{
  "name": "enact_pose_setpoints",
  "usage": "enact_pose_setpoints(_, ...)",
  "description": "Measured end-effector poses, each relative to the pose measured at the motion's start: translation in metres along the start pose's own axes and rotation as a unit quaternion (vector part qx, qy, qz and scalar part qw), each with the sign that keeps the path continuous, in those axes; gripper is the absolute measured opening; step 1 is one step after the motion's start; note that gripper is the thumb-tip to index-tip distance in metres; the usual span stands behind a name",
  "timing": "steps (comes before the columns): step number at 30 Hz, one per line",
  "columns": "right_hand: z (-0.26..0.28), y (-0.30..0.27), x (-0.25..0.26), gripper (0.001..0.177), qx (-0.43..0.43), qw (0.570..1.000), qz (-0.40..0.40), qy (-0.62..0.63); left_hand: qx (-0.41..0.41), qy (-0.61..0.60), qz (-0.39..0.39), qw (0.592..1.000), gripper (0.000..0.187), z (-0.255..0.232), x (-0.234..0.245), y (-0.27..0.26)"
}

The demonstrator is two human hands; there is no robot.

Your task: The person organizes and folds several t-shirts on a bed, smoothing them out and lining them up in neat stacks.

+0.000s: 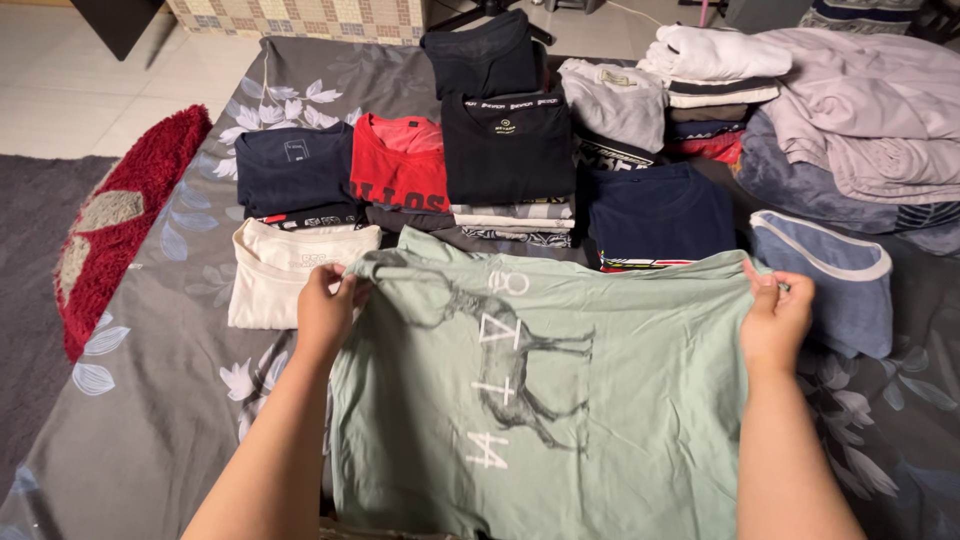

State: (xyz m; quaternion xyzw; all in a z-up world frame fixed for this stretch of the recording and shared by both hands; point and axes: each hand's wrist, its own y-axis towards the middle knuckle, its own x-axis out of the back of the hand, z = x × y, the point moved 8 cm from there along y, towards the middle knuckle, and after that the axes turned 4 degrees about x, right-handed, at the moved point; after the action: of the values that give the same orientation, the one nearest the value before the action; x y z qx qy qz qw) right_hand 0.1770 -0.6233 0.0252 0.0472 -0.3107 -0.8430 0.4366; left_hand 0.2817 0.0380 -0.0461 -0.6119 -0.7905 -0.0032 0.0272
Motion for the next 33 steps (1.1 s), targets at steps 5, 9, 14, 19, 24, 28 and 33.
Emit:
enact_pose_setpoints(5, 0.004, -0.012, -0.008, 0.043, -0.012, 0.995, 0.057, -0.078, -0.314, 0.195, 0.058, 0.927, 0.035, -0.054, -0.033, -0.036)
enact_pose_setpoints(9, 0.009, -0.031, -0.003, 0.087, -0.14, 0.978, 0.088, -0.131, -0.175, 0.385, 0.045, 0.905, 0.056, -0.078, -0.03, -0.076)
enact_pose_setpoints(14, -0.02, -0.052, 0.021, 0.094, -0.24, 0.909, 0.166, -0.296, -0.178, 0.55, 0.046, 0.815, 0.058, -0.089, -0.033, -0.11)
enact_pose_setpoints(19, -0.059, -0.105, 0.062, 0.076, -0.253, 0.805, 0.308, -0.439, -0.007, 0.625, 0.198, 0.755, 0.047, -0.031, 0.0, -0.141)
enact_pose_setpoints(24, -0.044, -0.168, 0.116, 0.077, -0.406, 0.751, 0.342, -0.393, 0.076, 0.615, 0.07, 0.782, 0.044, -0.026, 0.046, -0.14)
enact_pose_setpoints(28, -0.026, -0.225, 0.141, 0.077, -0.606, 0.697, 0.297, -0.244, 0.141, 0.561, 0.125, 0.806, 0.05, 0.043, 0.039, -0.141)
enact_pose_setpoints(33, 0.0, -0.207, 0.15, 0.067, -0.555, 0.787, 0.176, -0.206, 0.13, 0.509, 0.308, 0.793, 0.072, 0.113, -0.001, -0.167)
